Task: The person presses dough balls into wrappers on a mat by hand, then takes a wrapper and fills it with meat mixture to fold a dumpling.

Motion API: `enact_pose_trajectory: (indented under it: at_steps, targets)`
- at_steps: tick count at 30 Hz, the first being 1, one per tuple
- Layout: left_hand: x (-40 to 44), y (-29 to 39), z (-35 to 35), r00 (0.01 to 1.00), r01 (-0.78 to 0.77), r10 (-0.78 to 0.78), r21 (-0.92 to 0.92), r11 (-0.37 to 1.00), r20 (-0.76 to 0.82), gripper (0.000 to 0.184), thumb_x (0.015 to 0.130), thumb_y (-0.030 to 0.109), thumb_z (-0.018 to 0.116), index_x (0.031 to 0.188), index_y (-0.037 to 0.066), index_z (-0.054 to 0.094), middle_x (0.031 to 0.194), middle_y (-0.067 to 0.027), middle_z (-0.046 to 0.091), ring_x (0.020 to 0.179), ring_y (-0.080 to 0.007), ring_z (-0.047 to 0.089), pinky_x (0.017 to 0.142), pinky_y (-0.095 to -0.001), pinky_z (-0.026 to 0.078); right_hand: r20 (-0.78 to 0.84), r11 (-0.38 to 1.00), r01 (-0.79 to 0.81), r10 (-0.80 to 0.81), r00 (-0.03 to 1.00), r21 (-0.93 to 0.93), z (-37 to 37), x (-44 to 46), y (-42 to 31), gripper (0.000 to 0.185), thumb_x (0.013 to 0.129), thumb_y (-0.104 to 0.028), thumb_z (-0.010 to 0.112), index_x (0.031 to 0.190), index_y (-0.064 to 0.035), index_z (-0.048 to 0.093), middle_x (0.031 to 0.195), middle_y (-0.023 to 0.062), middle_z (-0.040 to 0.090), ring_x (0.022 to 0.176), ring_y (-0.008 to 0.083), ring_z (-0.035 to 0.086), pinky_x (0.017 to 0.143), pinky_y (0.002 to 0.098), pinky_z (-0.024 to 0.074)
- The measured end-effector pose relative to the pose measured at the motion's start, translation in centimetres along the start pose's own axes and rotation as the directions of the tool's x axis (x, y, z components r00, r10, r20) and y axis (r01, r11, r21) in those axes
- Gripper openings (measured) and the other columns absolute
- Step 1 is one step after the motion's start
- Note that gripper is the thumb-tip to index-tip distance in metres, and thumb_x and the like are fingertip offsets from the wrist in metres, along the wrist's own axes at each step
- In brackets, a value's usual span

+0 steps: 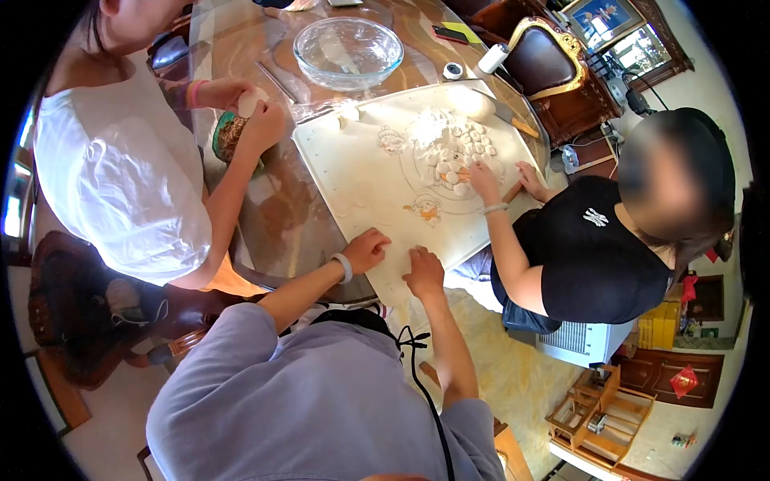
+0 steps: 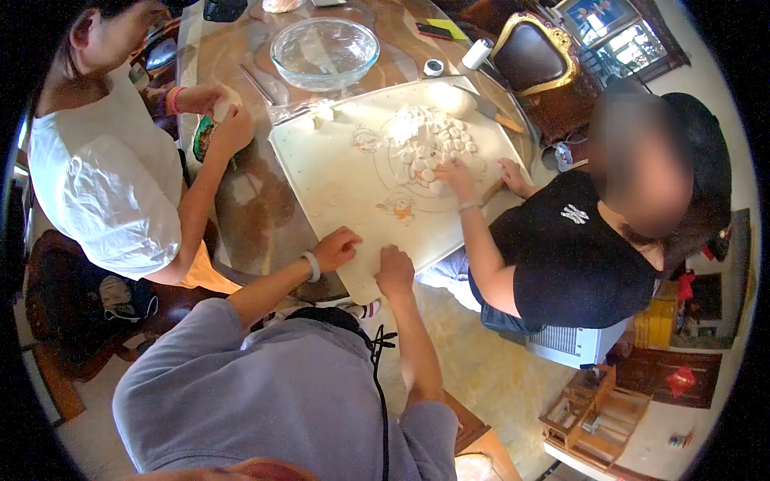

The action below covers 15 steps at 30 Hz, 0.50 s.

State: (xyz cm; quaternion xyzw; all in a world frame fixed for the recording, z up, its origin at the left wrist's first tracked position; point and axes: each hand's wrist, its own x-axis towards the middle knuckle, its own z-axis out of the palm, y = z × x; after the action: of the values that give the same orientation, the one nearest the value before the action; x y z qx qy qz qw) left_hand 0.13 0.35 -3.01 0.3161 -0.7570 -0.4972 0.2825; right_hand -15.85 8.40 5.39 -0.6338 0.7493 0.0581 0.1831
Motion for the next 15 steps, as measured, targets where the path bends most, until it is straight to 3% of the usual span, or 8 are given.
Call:
enact_pose_trajectory:
  at_steps: [11,15]
  targets:
    - [0.1,0.2,0.0,1.000,0.014,-0.013,0.009,1.000,-0.006,0.022,0.074,0.004,0.056,0.096,0.004,0.058,0.087,-0.0104,0.052,0.074,-0.0208,0.057,0.067,-0.0296,0.047,-0.047,1.000,0.027,-0.028,0.999,-0.015,1.0,0.3,0.6,0.060,0.063,-0.015,0.074,0.117,-0.0034,0.050,0.122,0.0136,0.049,0.106,0.0302,0.050,0.090,0.0367,0.0417]
    - [0.0,0.1,0.2,1.000,0.025,-0.025,0.005,1.000,-0.015,0.022,0.074,0.005,0.056,0.096,0.004,0.058,0.087,-0.0108,0.052,0.073,-0.0216,0.057,0.067,-0.0295,0.047,-0.181,0.994,0.108,-0.111,0.977,-0.029,2.3,0.3,1.4,0.051,0.062,-0.011,0.071,0.109,-0.0027,0.052,0.115,0.0147,0.051,0.097,0.0306,0.053,0.083,0.0382,0.0441]
